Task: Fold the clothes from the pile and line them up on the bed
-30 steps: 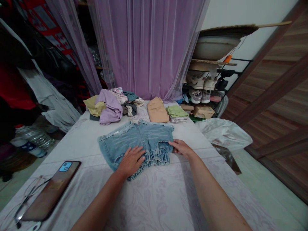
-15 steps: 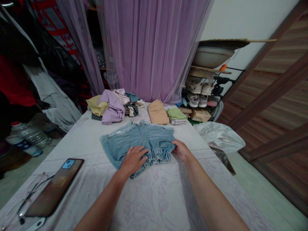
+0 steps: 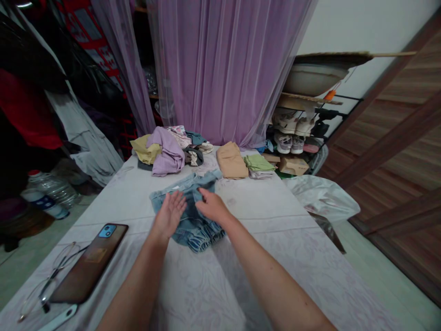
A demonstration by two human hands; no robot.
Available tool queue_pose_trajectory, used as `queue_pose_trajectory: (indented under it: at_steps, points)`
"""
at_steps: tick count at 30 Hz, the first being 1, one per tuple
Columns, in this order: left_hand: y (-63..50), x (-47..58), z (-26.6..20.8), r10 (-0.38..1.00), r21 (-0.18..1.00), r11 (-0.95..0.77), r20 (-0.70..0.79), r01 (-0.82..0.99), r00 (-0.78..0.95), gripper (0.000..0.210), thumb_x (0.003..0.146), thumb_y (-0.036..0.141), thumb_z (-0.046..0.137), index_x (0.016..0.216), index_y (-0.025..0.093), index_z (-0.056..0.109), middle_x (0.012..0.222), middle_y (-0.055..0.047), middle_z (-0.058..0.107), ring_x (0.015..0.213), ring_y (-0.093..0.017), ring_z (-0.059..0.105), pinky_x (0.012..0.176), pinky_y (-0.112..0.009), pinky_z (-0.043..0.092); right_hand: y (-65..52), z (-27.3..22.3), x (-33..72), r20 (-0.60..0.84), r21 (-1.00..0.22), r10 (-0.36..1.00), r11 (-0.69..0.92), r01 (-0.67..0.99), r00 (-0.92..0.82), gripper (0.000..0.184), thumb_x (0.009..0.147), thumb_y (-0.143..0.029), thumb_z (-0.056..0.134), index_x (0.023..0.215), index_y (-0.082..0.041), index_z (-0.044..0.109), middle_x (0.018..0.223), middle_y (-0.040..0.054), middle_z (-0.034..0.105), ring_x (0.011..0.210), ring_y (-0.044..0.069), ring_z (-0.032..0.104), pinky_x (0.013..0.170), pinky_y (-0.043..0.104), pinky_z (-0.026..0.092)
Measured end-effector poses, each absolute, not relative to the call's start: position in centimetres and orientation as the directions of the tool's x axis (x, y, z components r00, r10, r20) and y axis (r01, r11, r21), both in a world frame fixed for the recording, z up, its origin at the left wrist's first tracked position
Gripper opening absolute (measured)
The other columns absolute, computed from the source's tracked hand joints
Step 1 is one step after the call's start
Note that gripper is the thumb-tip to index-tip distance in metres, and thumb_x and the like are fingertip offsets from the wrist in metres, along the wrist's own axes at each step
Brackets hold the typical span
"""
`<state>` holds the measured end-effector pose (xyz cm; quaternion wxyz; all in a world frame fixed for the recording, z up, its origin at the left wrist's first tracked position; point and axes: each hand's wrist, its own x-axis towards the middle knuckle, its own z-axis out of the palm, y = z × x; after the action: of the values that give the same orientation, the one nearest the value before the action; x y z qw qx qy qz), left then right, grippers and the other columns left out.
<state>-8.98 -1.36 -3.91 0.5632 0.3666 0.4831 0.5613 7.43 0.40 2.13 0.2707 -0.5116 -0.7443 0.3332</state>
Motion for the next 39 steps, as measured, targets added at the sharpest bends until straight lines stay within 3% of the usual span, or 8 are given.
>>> queue_pose_trajectory:
  at_steps: [3,7,14,19,23,31,35,39]
  points:
    - [-1.3,-10.7,-3.7,0.976,0.937,0.168,-0.201,-0.306,-0.081,0.074,0.095,0.063,0.006,0.141,0.018,0.043,0.133,-0.014,0.061,0.12,-0.021,0.06,0.102,-0.039,0.049,-2.4,1.2,4.6,0.062,-0.468,0.9,0.408,0.784,-0.432,0.049,0.078,-0.025,0.052,0.127,-0.023,0.056,0.114,0.0099,0.07,0.108,0.028,0.061,0.106,0.054,0.029]
    - [-1.5,-10.5,-3.7,0.985,0.937,0.138,-0.165,-0.32,-0.058,0.072,0.093,0.068,0.016,0.132,0.018,0.051,0.118,-0.013,0.069,0.115,-0.024,0.063,0.098,-0.04,0.052,-4.5,0.1,3.8,0.023,-0.351,0.871,0.467,0.812,-0.491,0.048,0.082,-0.025,0.049,0.13,-0.021,0.053,0.111,0.012,0.07,0.112,0.028,0.059,0.112,0.058,0.016]
    - [-1.1,-10.0,-4.1,0.951,0.937,-0.026,-0.084,-0.348,-0.296,0.042,0.084,0.038,0.061,0.12,0.018,0.054,0.109,-0.009,0.071,0.096,-0.02,0.069,0.087,-0.036,0.057,-5.4,0.2,3.9,0.014,-0.327,0.849,0.503,0.8,-0.528,0.042,0.087,-0.024,0.047,0.129,-0.024,0.054,0.109,0.0103,0.071,0.112,0.027,0.058,0.111,0.058,0.016]
    - [-1.0,-11.3,-4.0,0.886,0.961,-0.102,-0.031,-0.259,-0.463,0.052,0.076,0.025,0.062,0.127,0.019,0.049,0.08,0.001,0.068,0.065,-0.013,0.066,0.067,-0.029,0.058,-5.8,1.3,4.0,0.013,-0.381,0.842,0.503,0.776,-0.539,0.038,0.091,-0.031,0.05,0.129,-0.026,0.055,0.103,0.0068,0.073,0.107,0.024,0.061,0.111,0.055,0.02]
    - [-1.2,-12.4,-4.1,0.845,0.957,-0.037,-0.124,-0.287,-0.52,0.075,0.078,0.019,0.062,0.146,0.018,0.031,0.077,0.002,0.065,0.06,-0.012,0.062,0.063,-0.025,0.055,-5.8,2.2,5.7,0.028,-0.432,0.843,0.495,0.754,-0.537,0.039,0.092,-0.04,0.052,0.128,-0.027,0.058,0.114,0.007,0.071,0.113,0.025,0.059,0.111,0.055,0.022]
    - [-1.2,-13.5,-5.2,0.799,0.977,0.112,-0.197,-0.182,-0.567,0.08,0.082,0.019,0.06,0.153,0.017,0.023,0.06,0.008,0.045,0.052,-0.01,0.049,0.054,-0.02,0.046,-6.0,0.2,10.5,-0.043,-0.403,0.713,0.629,0.665,-0.7,0.074,0.073,-0.051,0.074,0.139,-0.027,0.051,0.148,0.0112,0.047,0.137,0.031,0.038,0.114,0.055,0.017]
    - [-1.2,-13.5,-5.4,0.788,0.981,0.124,-0.188,-0.148,-0.586,0.08,0.082,0.019,0.058,0.153,0.017,0.022,0.059,0.009,0.041,0.051,-0.01,0.047,0.049,-0.019,0.043,-5.6,-0.1,10.5,0.025,-0.444,0.717,0.633,0.634,-0.697,0.032,0.091,-0.034,0.058,0.121,-0.031,0.065,0.128,0.0036,0.066,0.122,0.022,0.055,0.111,0.047,0.024]
    - [-1.3,-13.4,-5.1,0.792,0.983,0.103,-0.173,-0.151,-0.585,0.08,0.082,0.018,0.057,0.153,0.016,0.021,0.058,0.009,0.04,0.047,-0.009,0.044,0.042,-0.016,0.038,-5.3,0.2,10.0,0.072,-0.456,0.731,0.629,0.63,-0.678,0.021,0.094,-0.031,0.053,0.105,-0.03,0.071,0.114,0.0015,0.072,0.107,0.019,0.062,0.1,0.042,0.033]
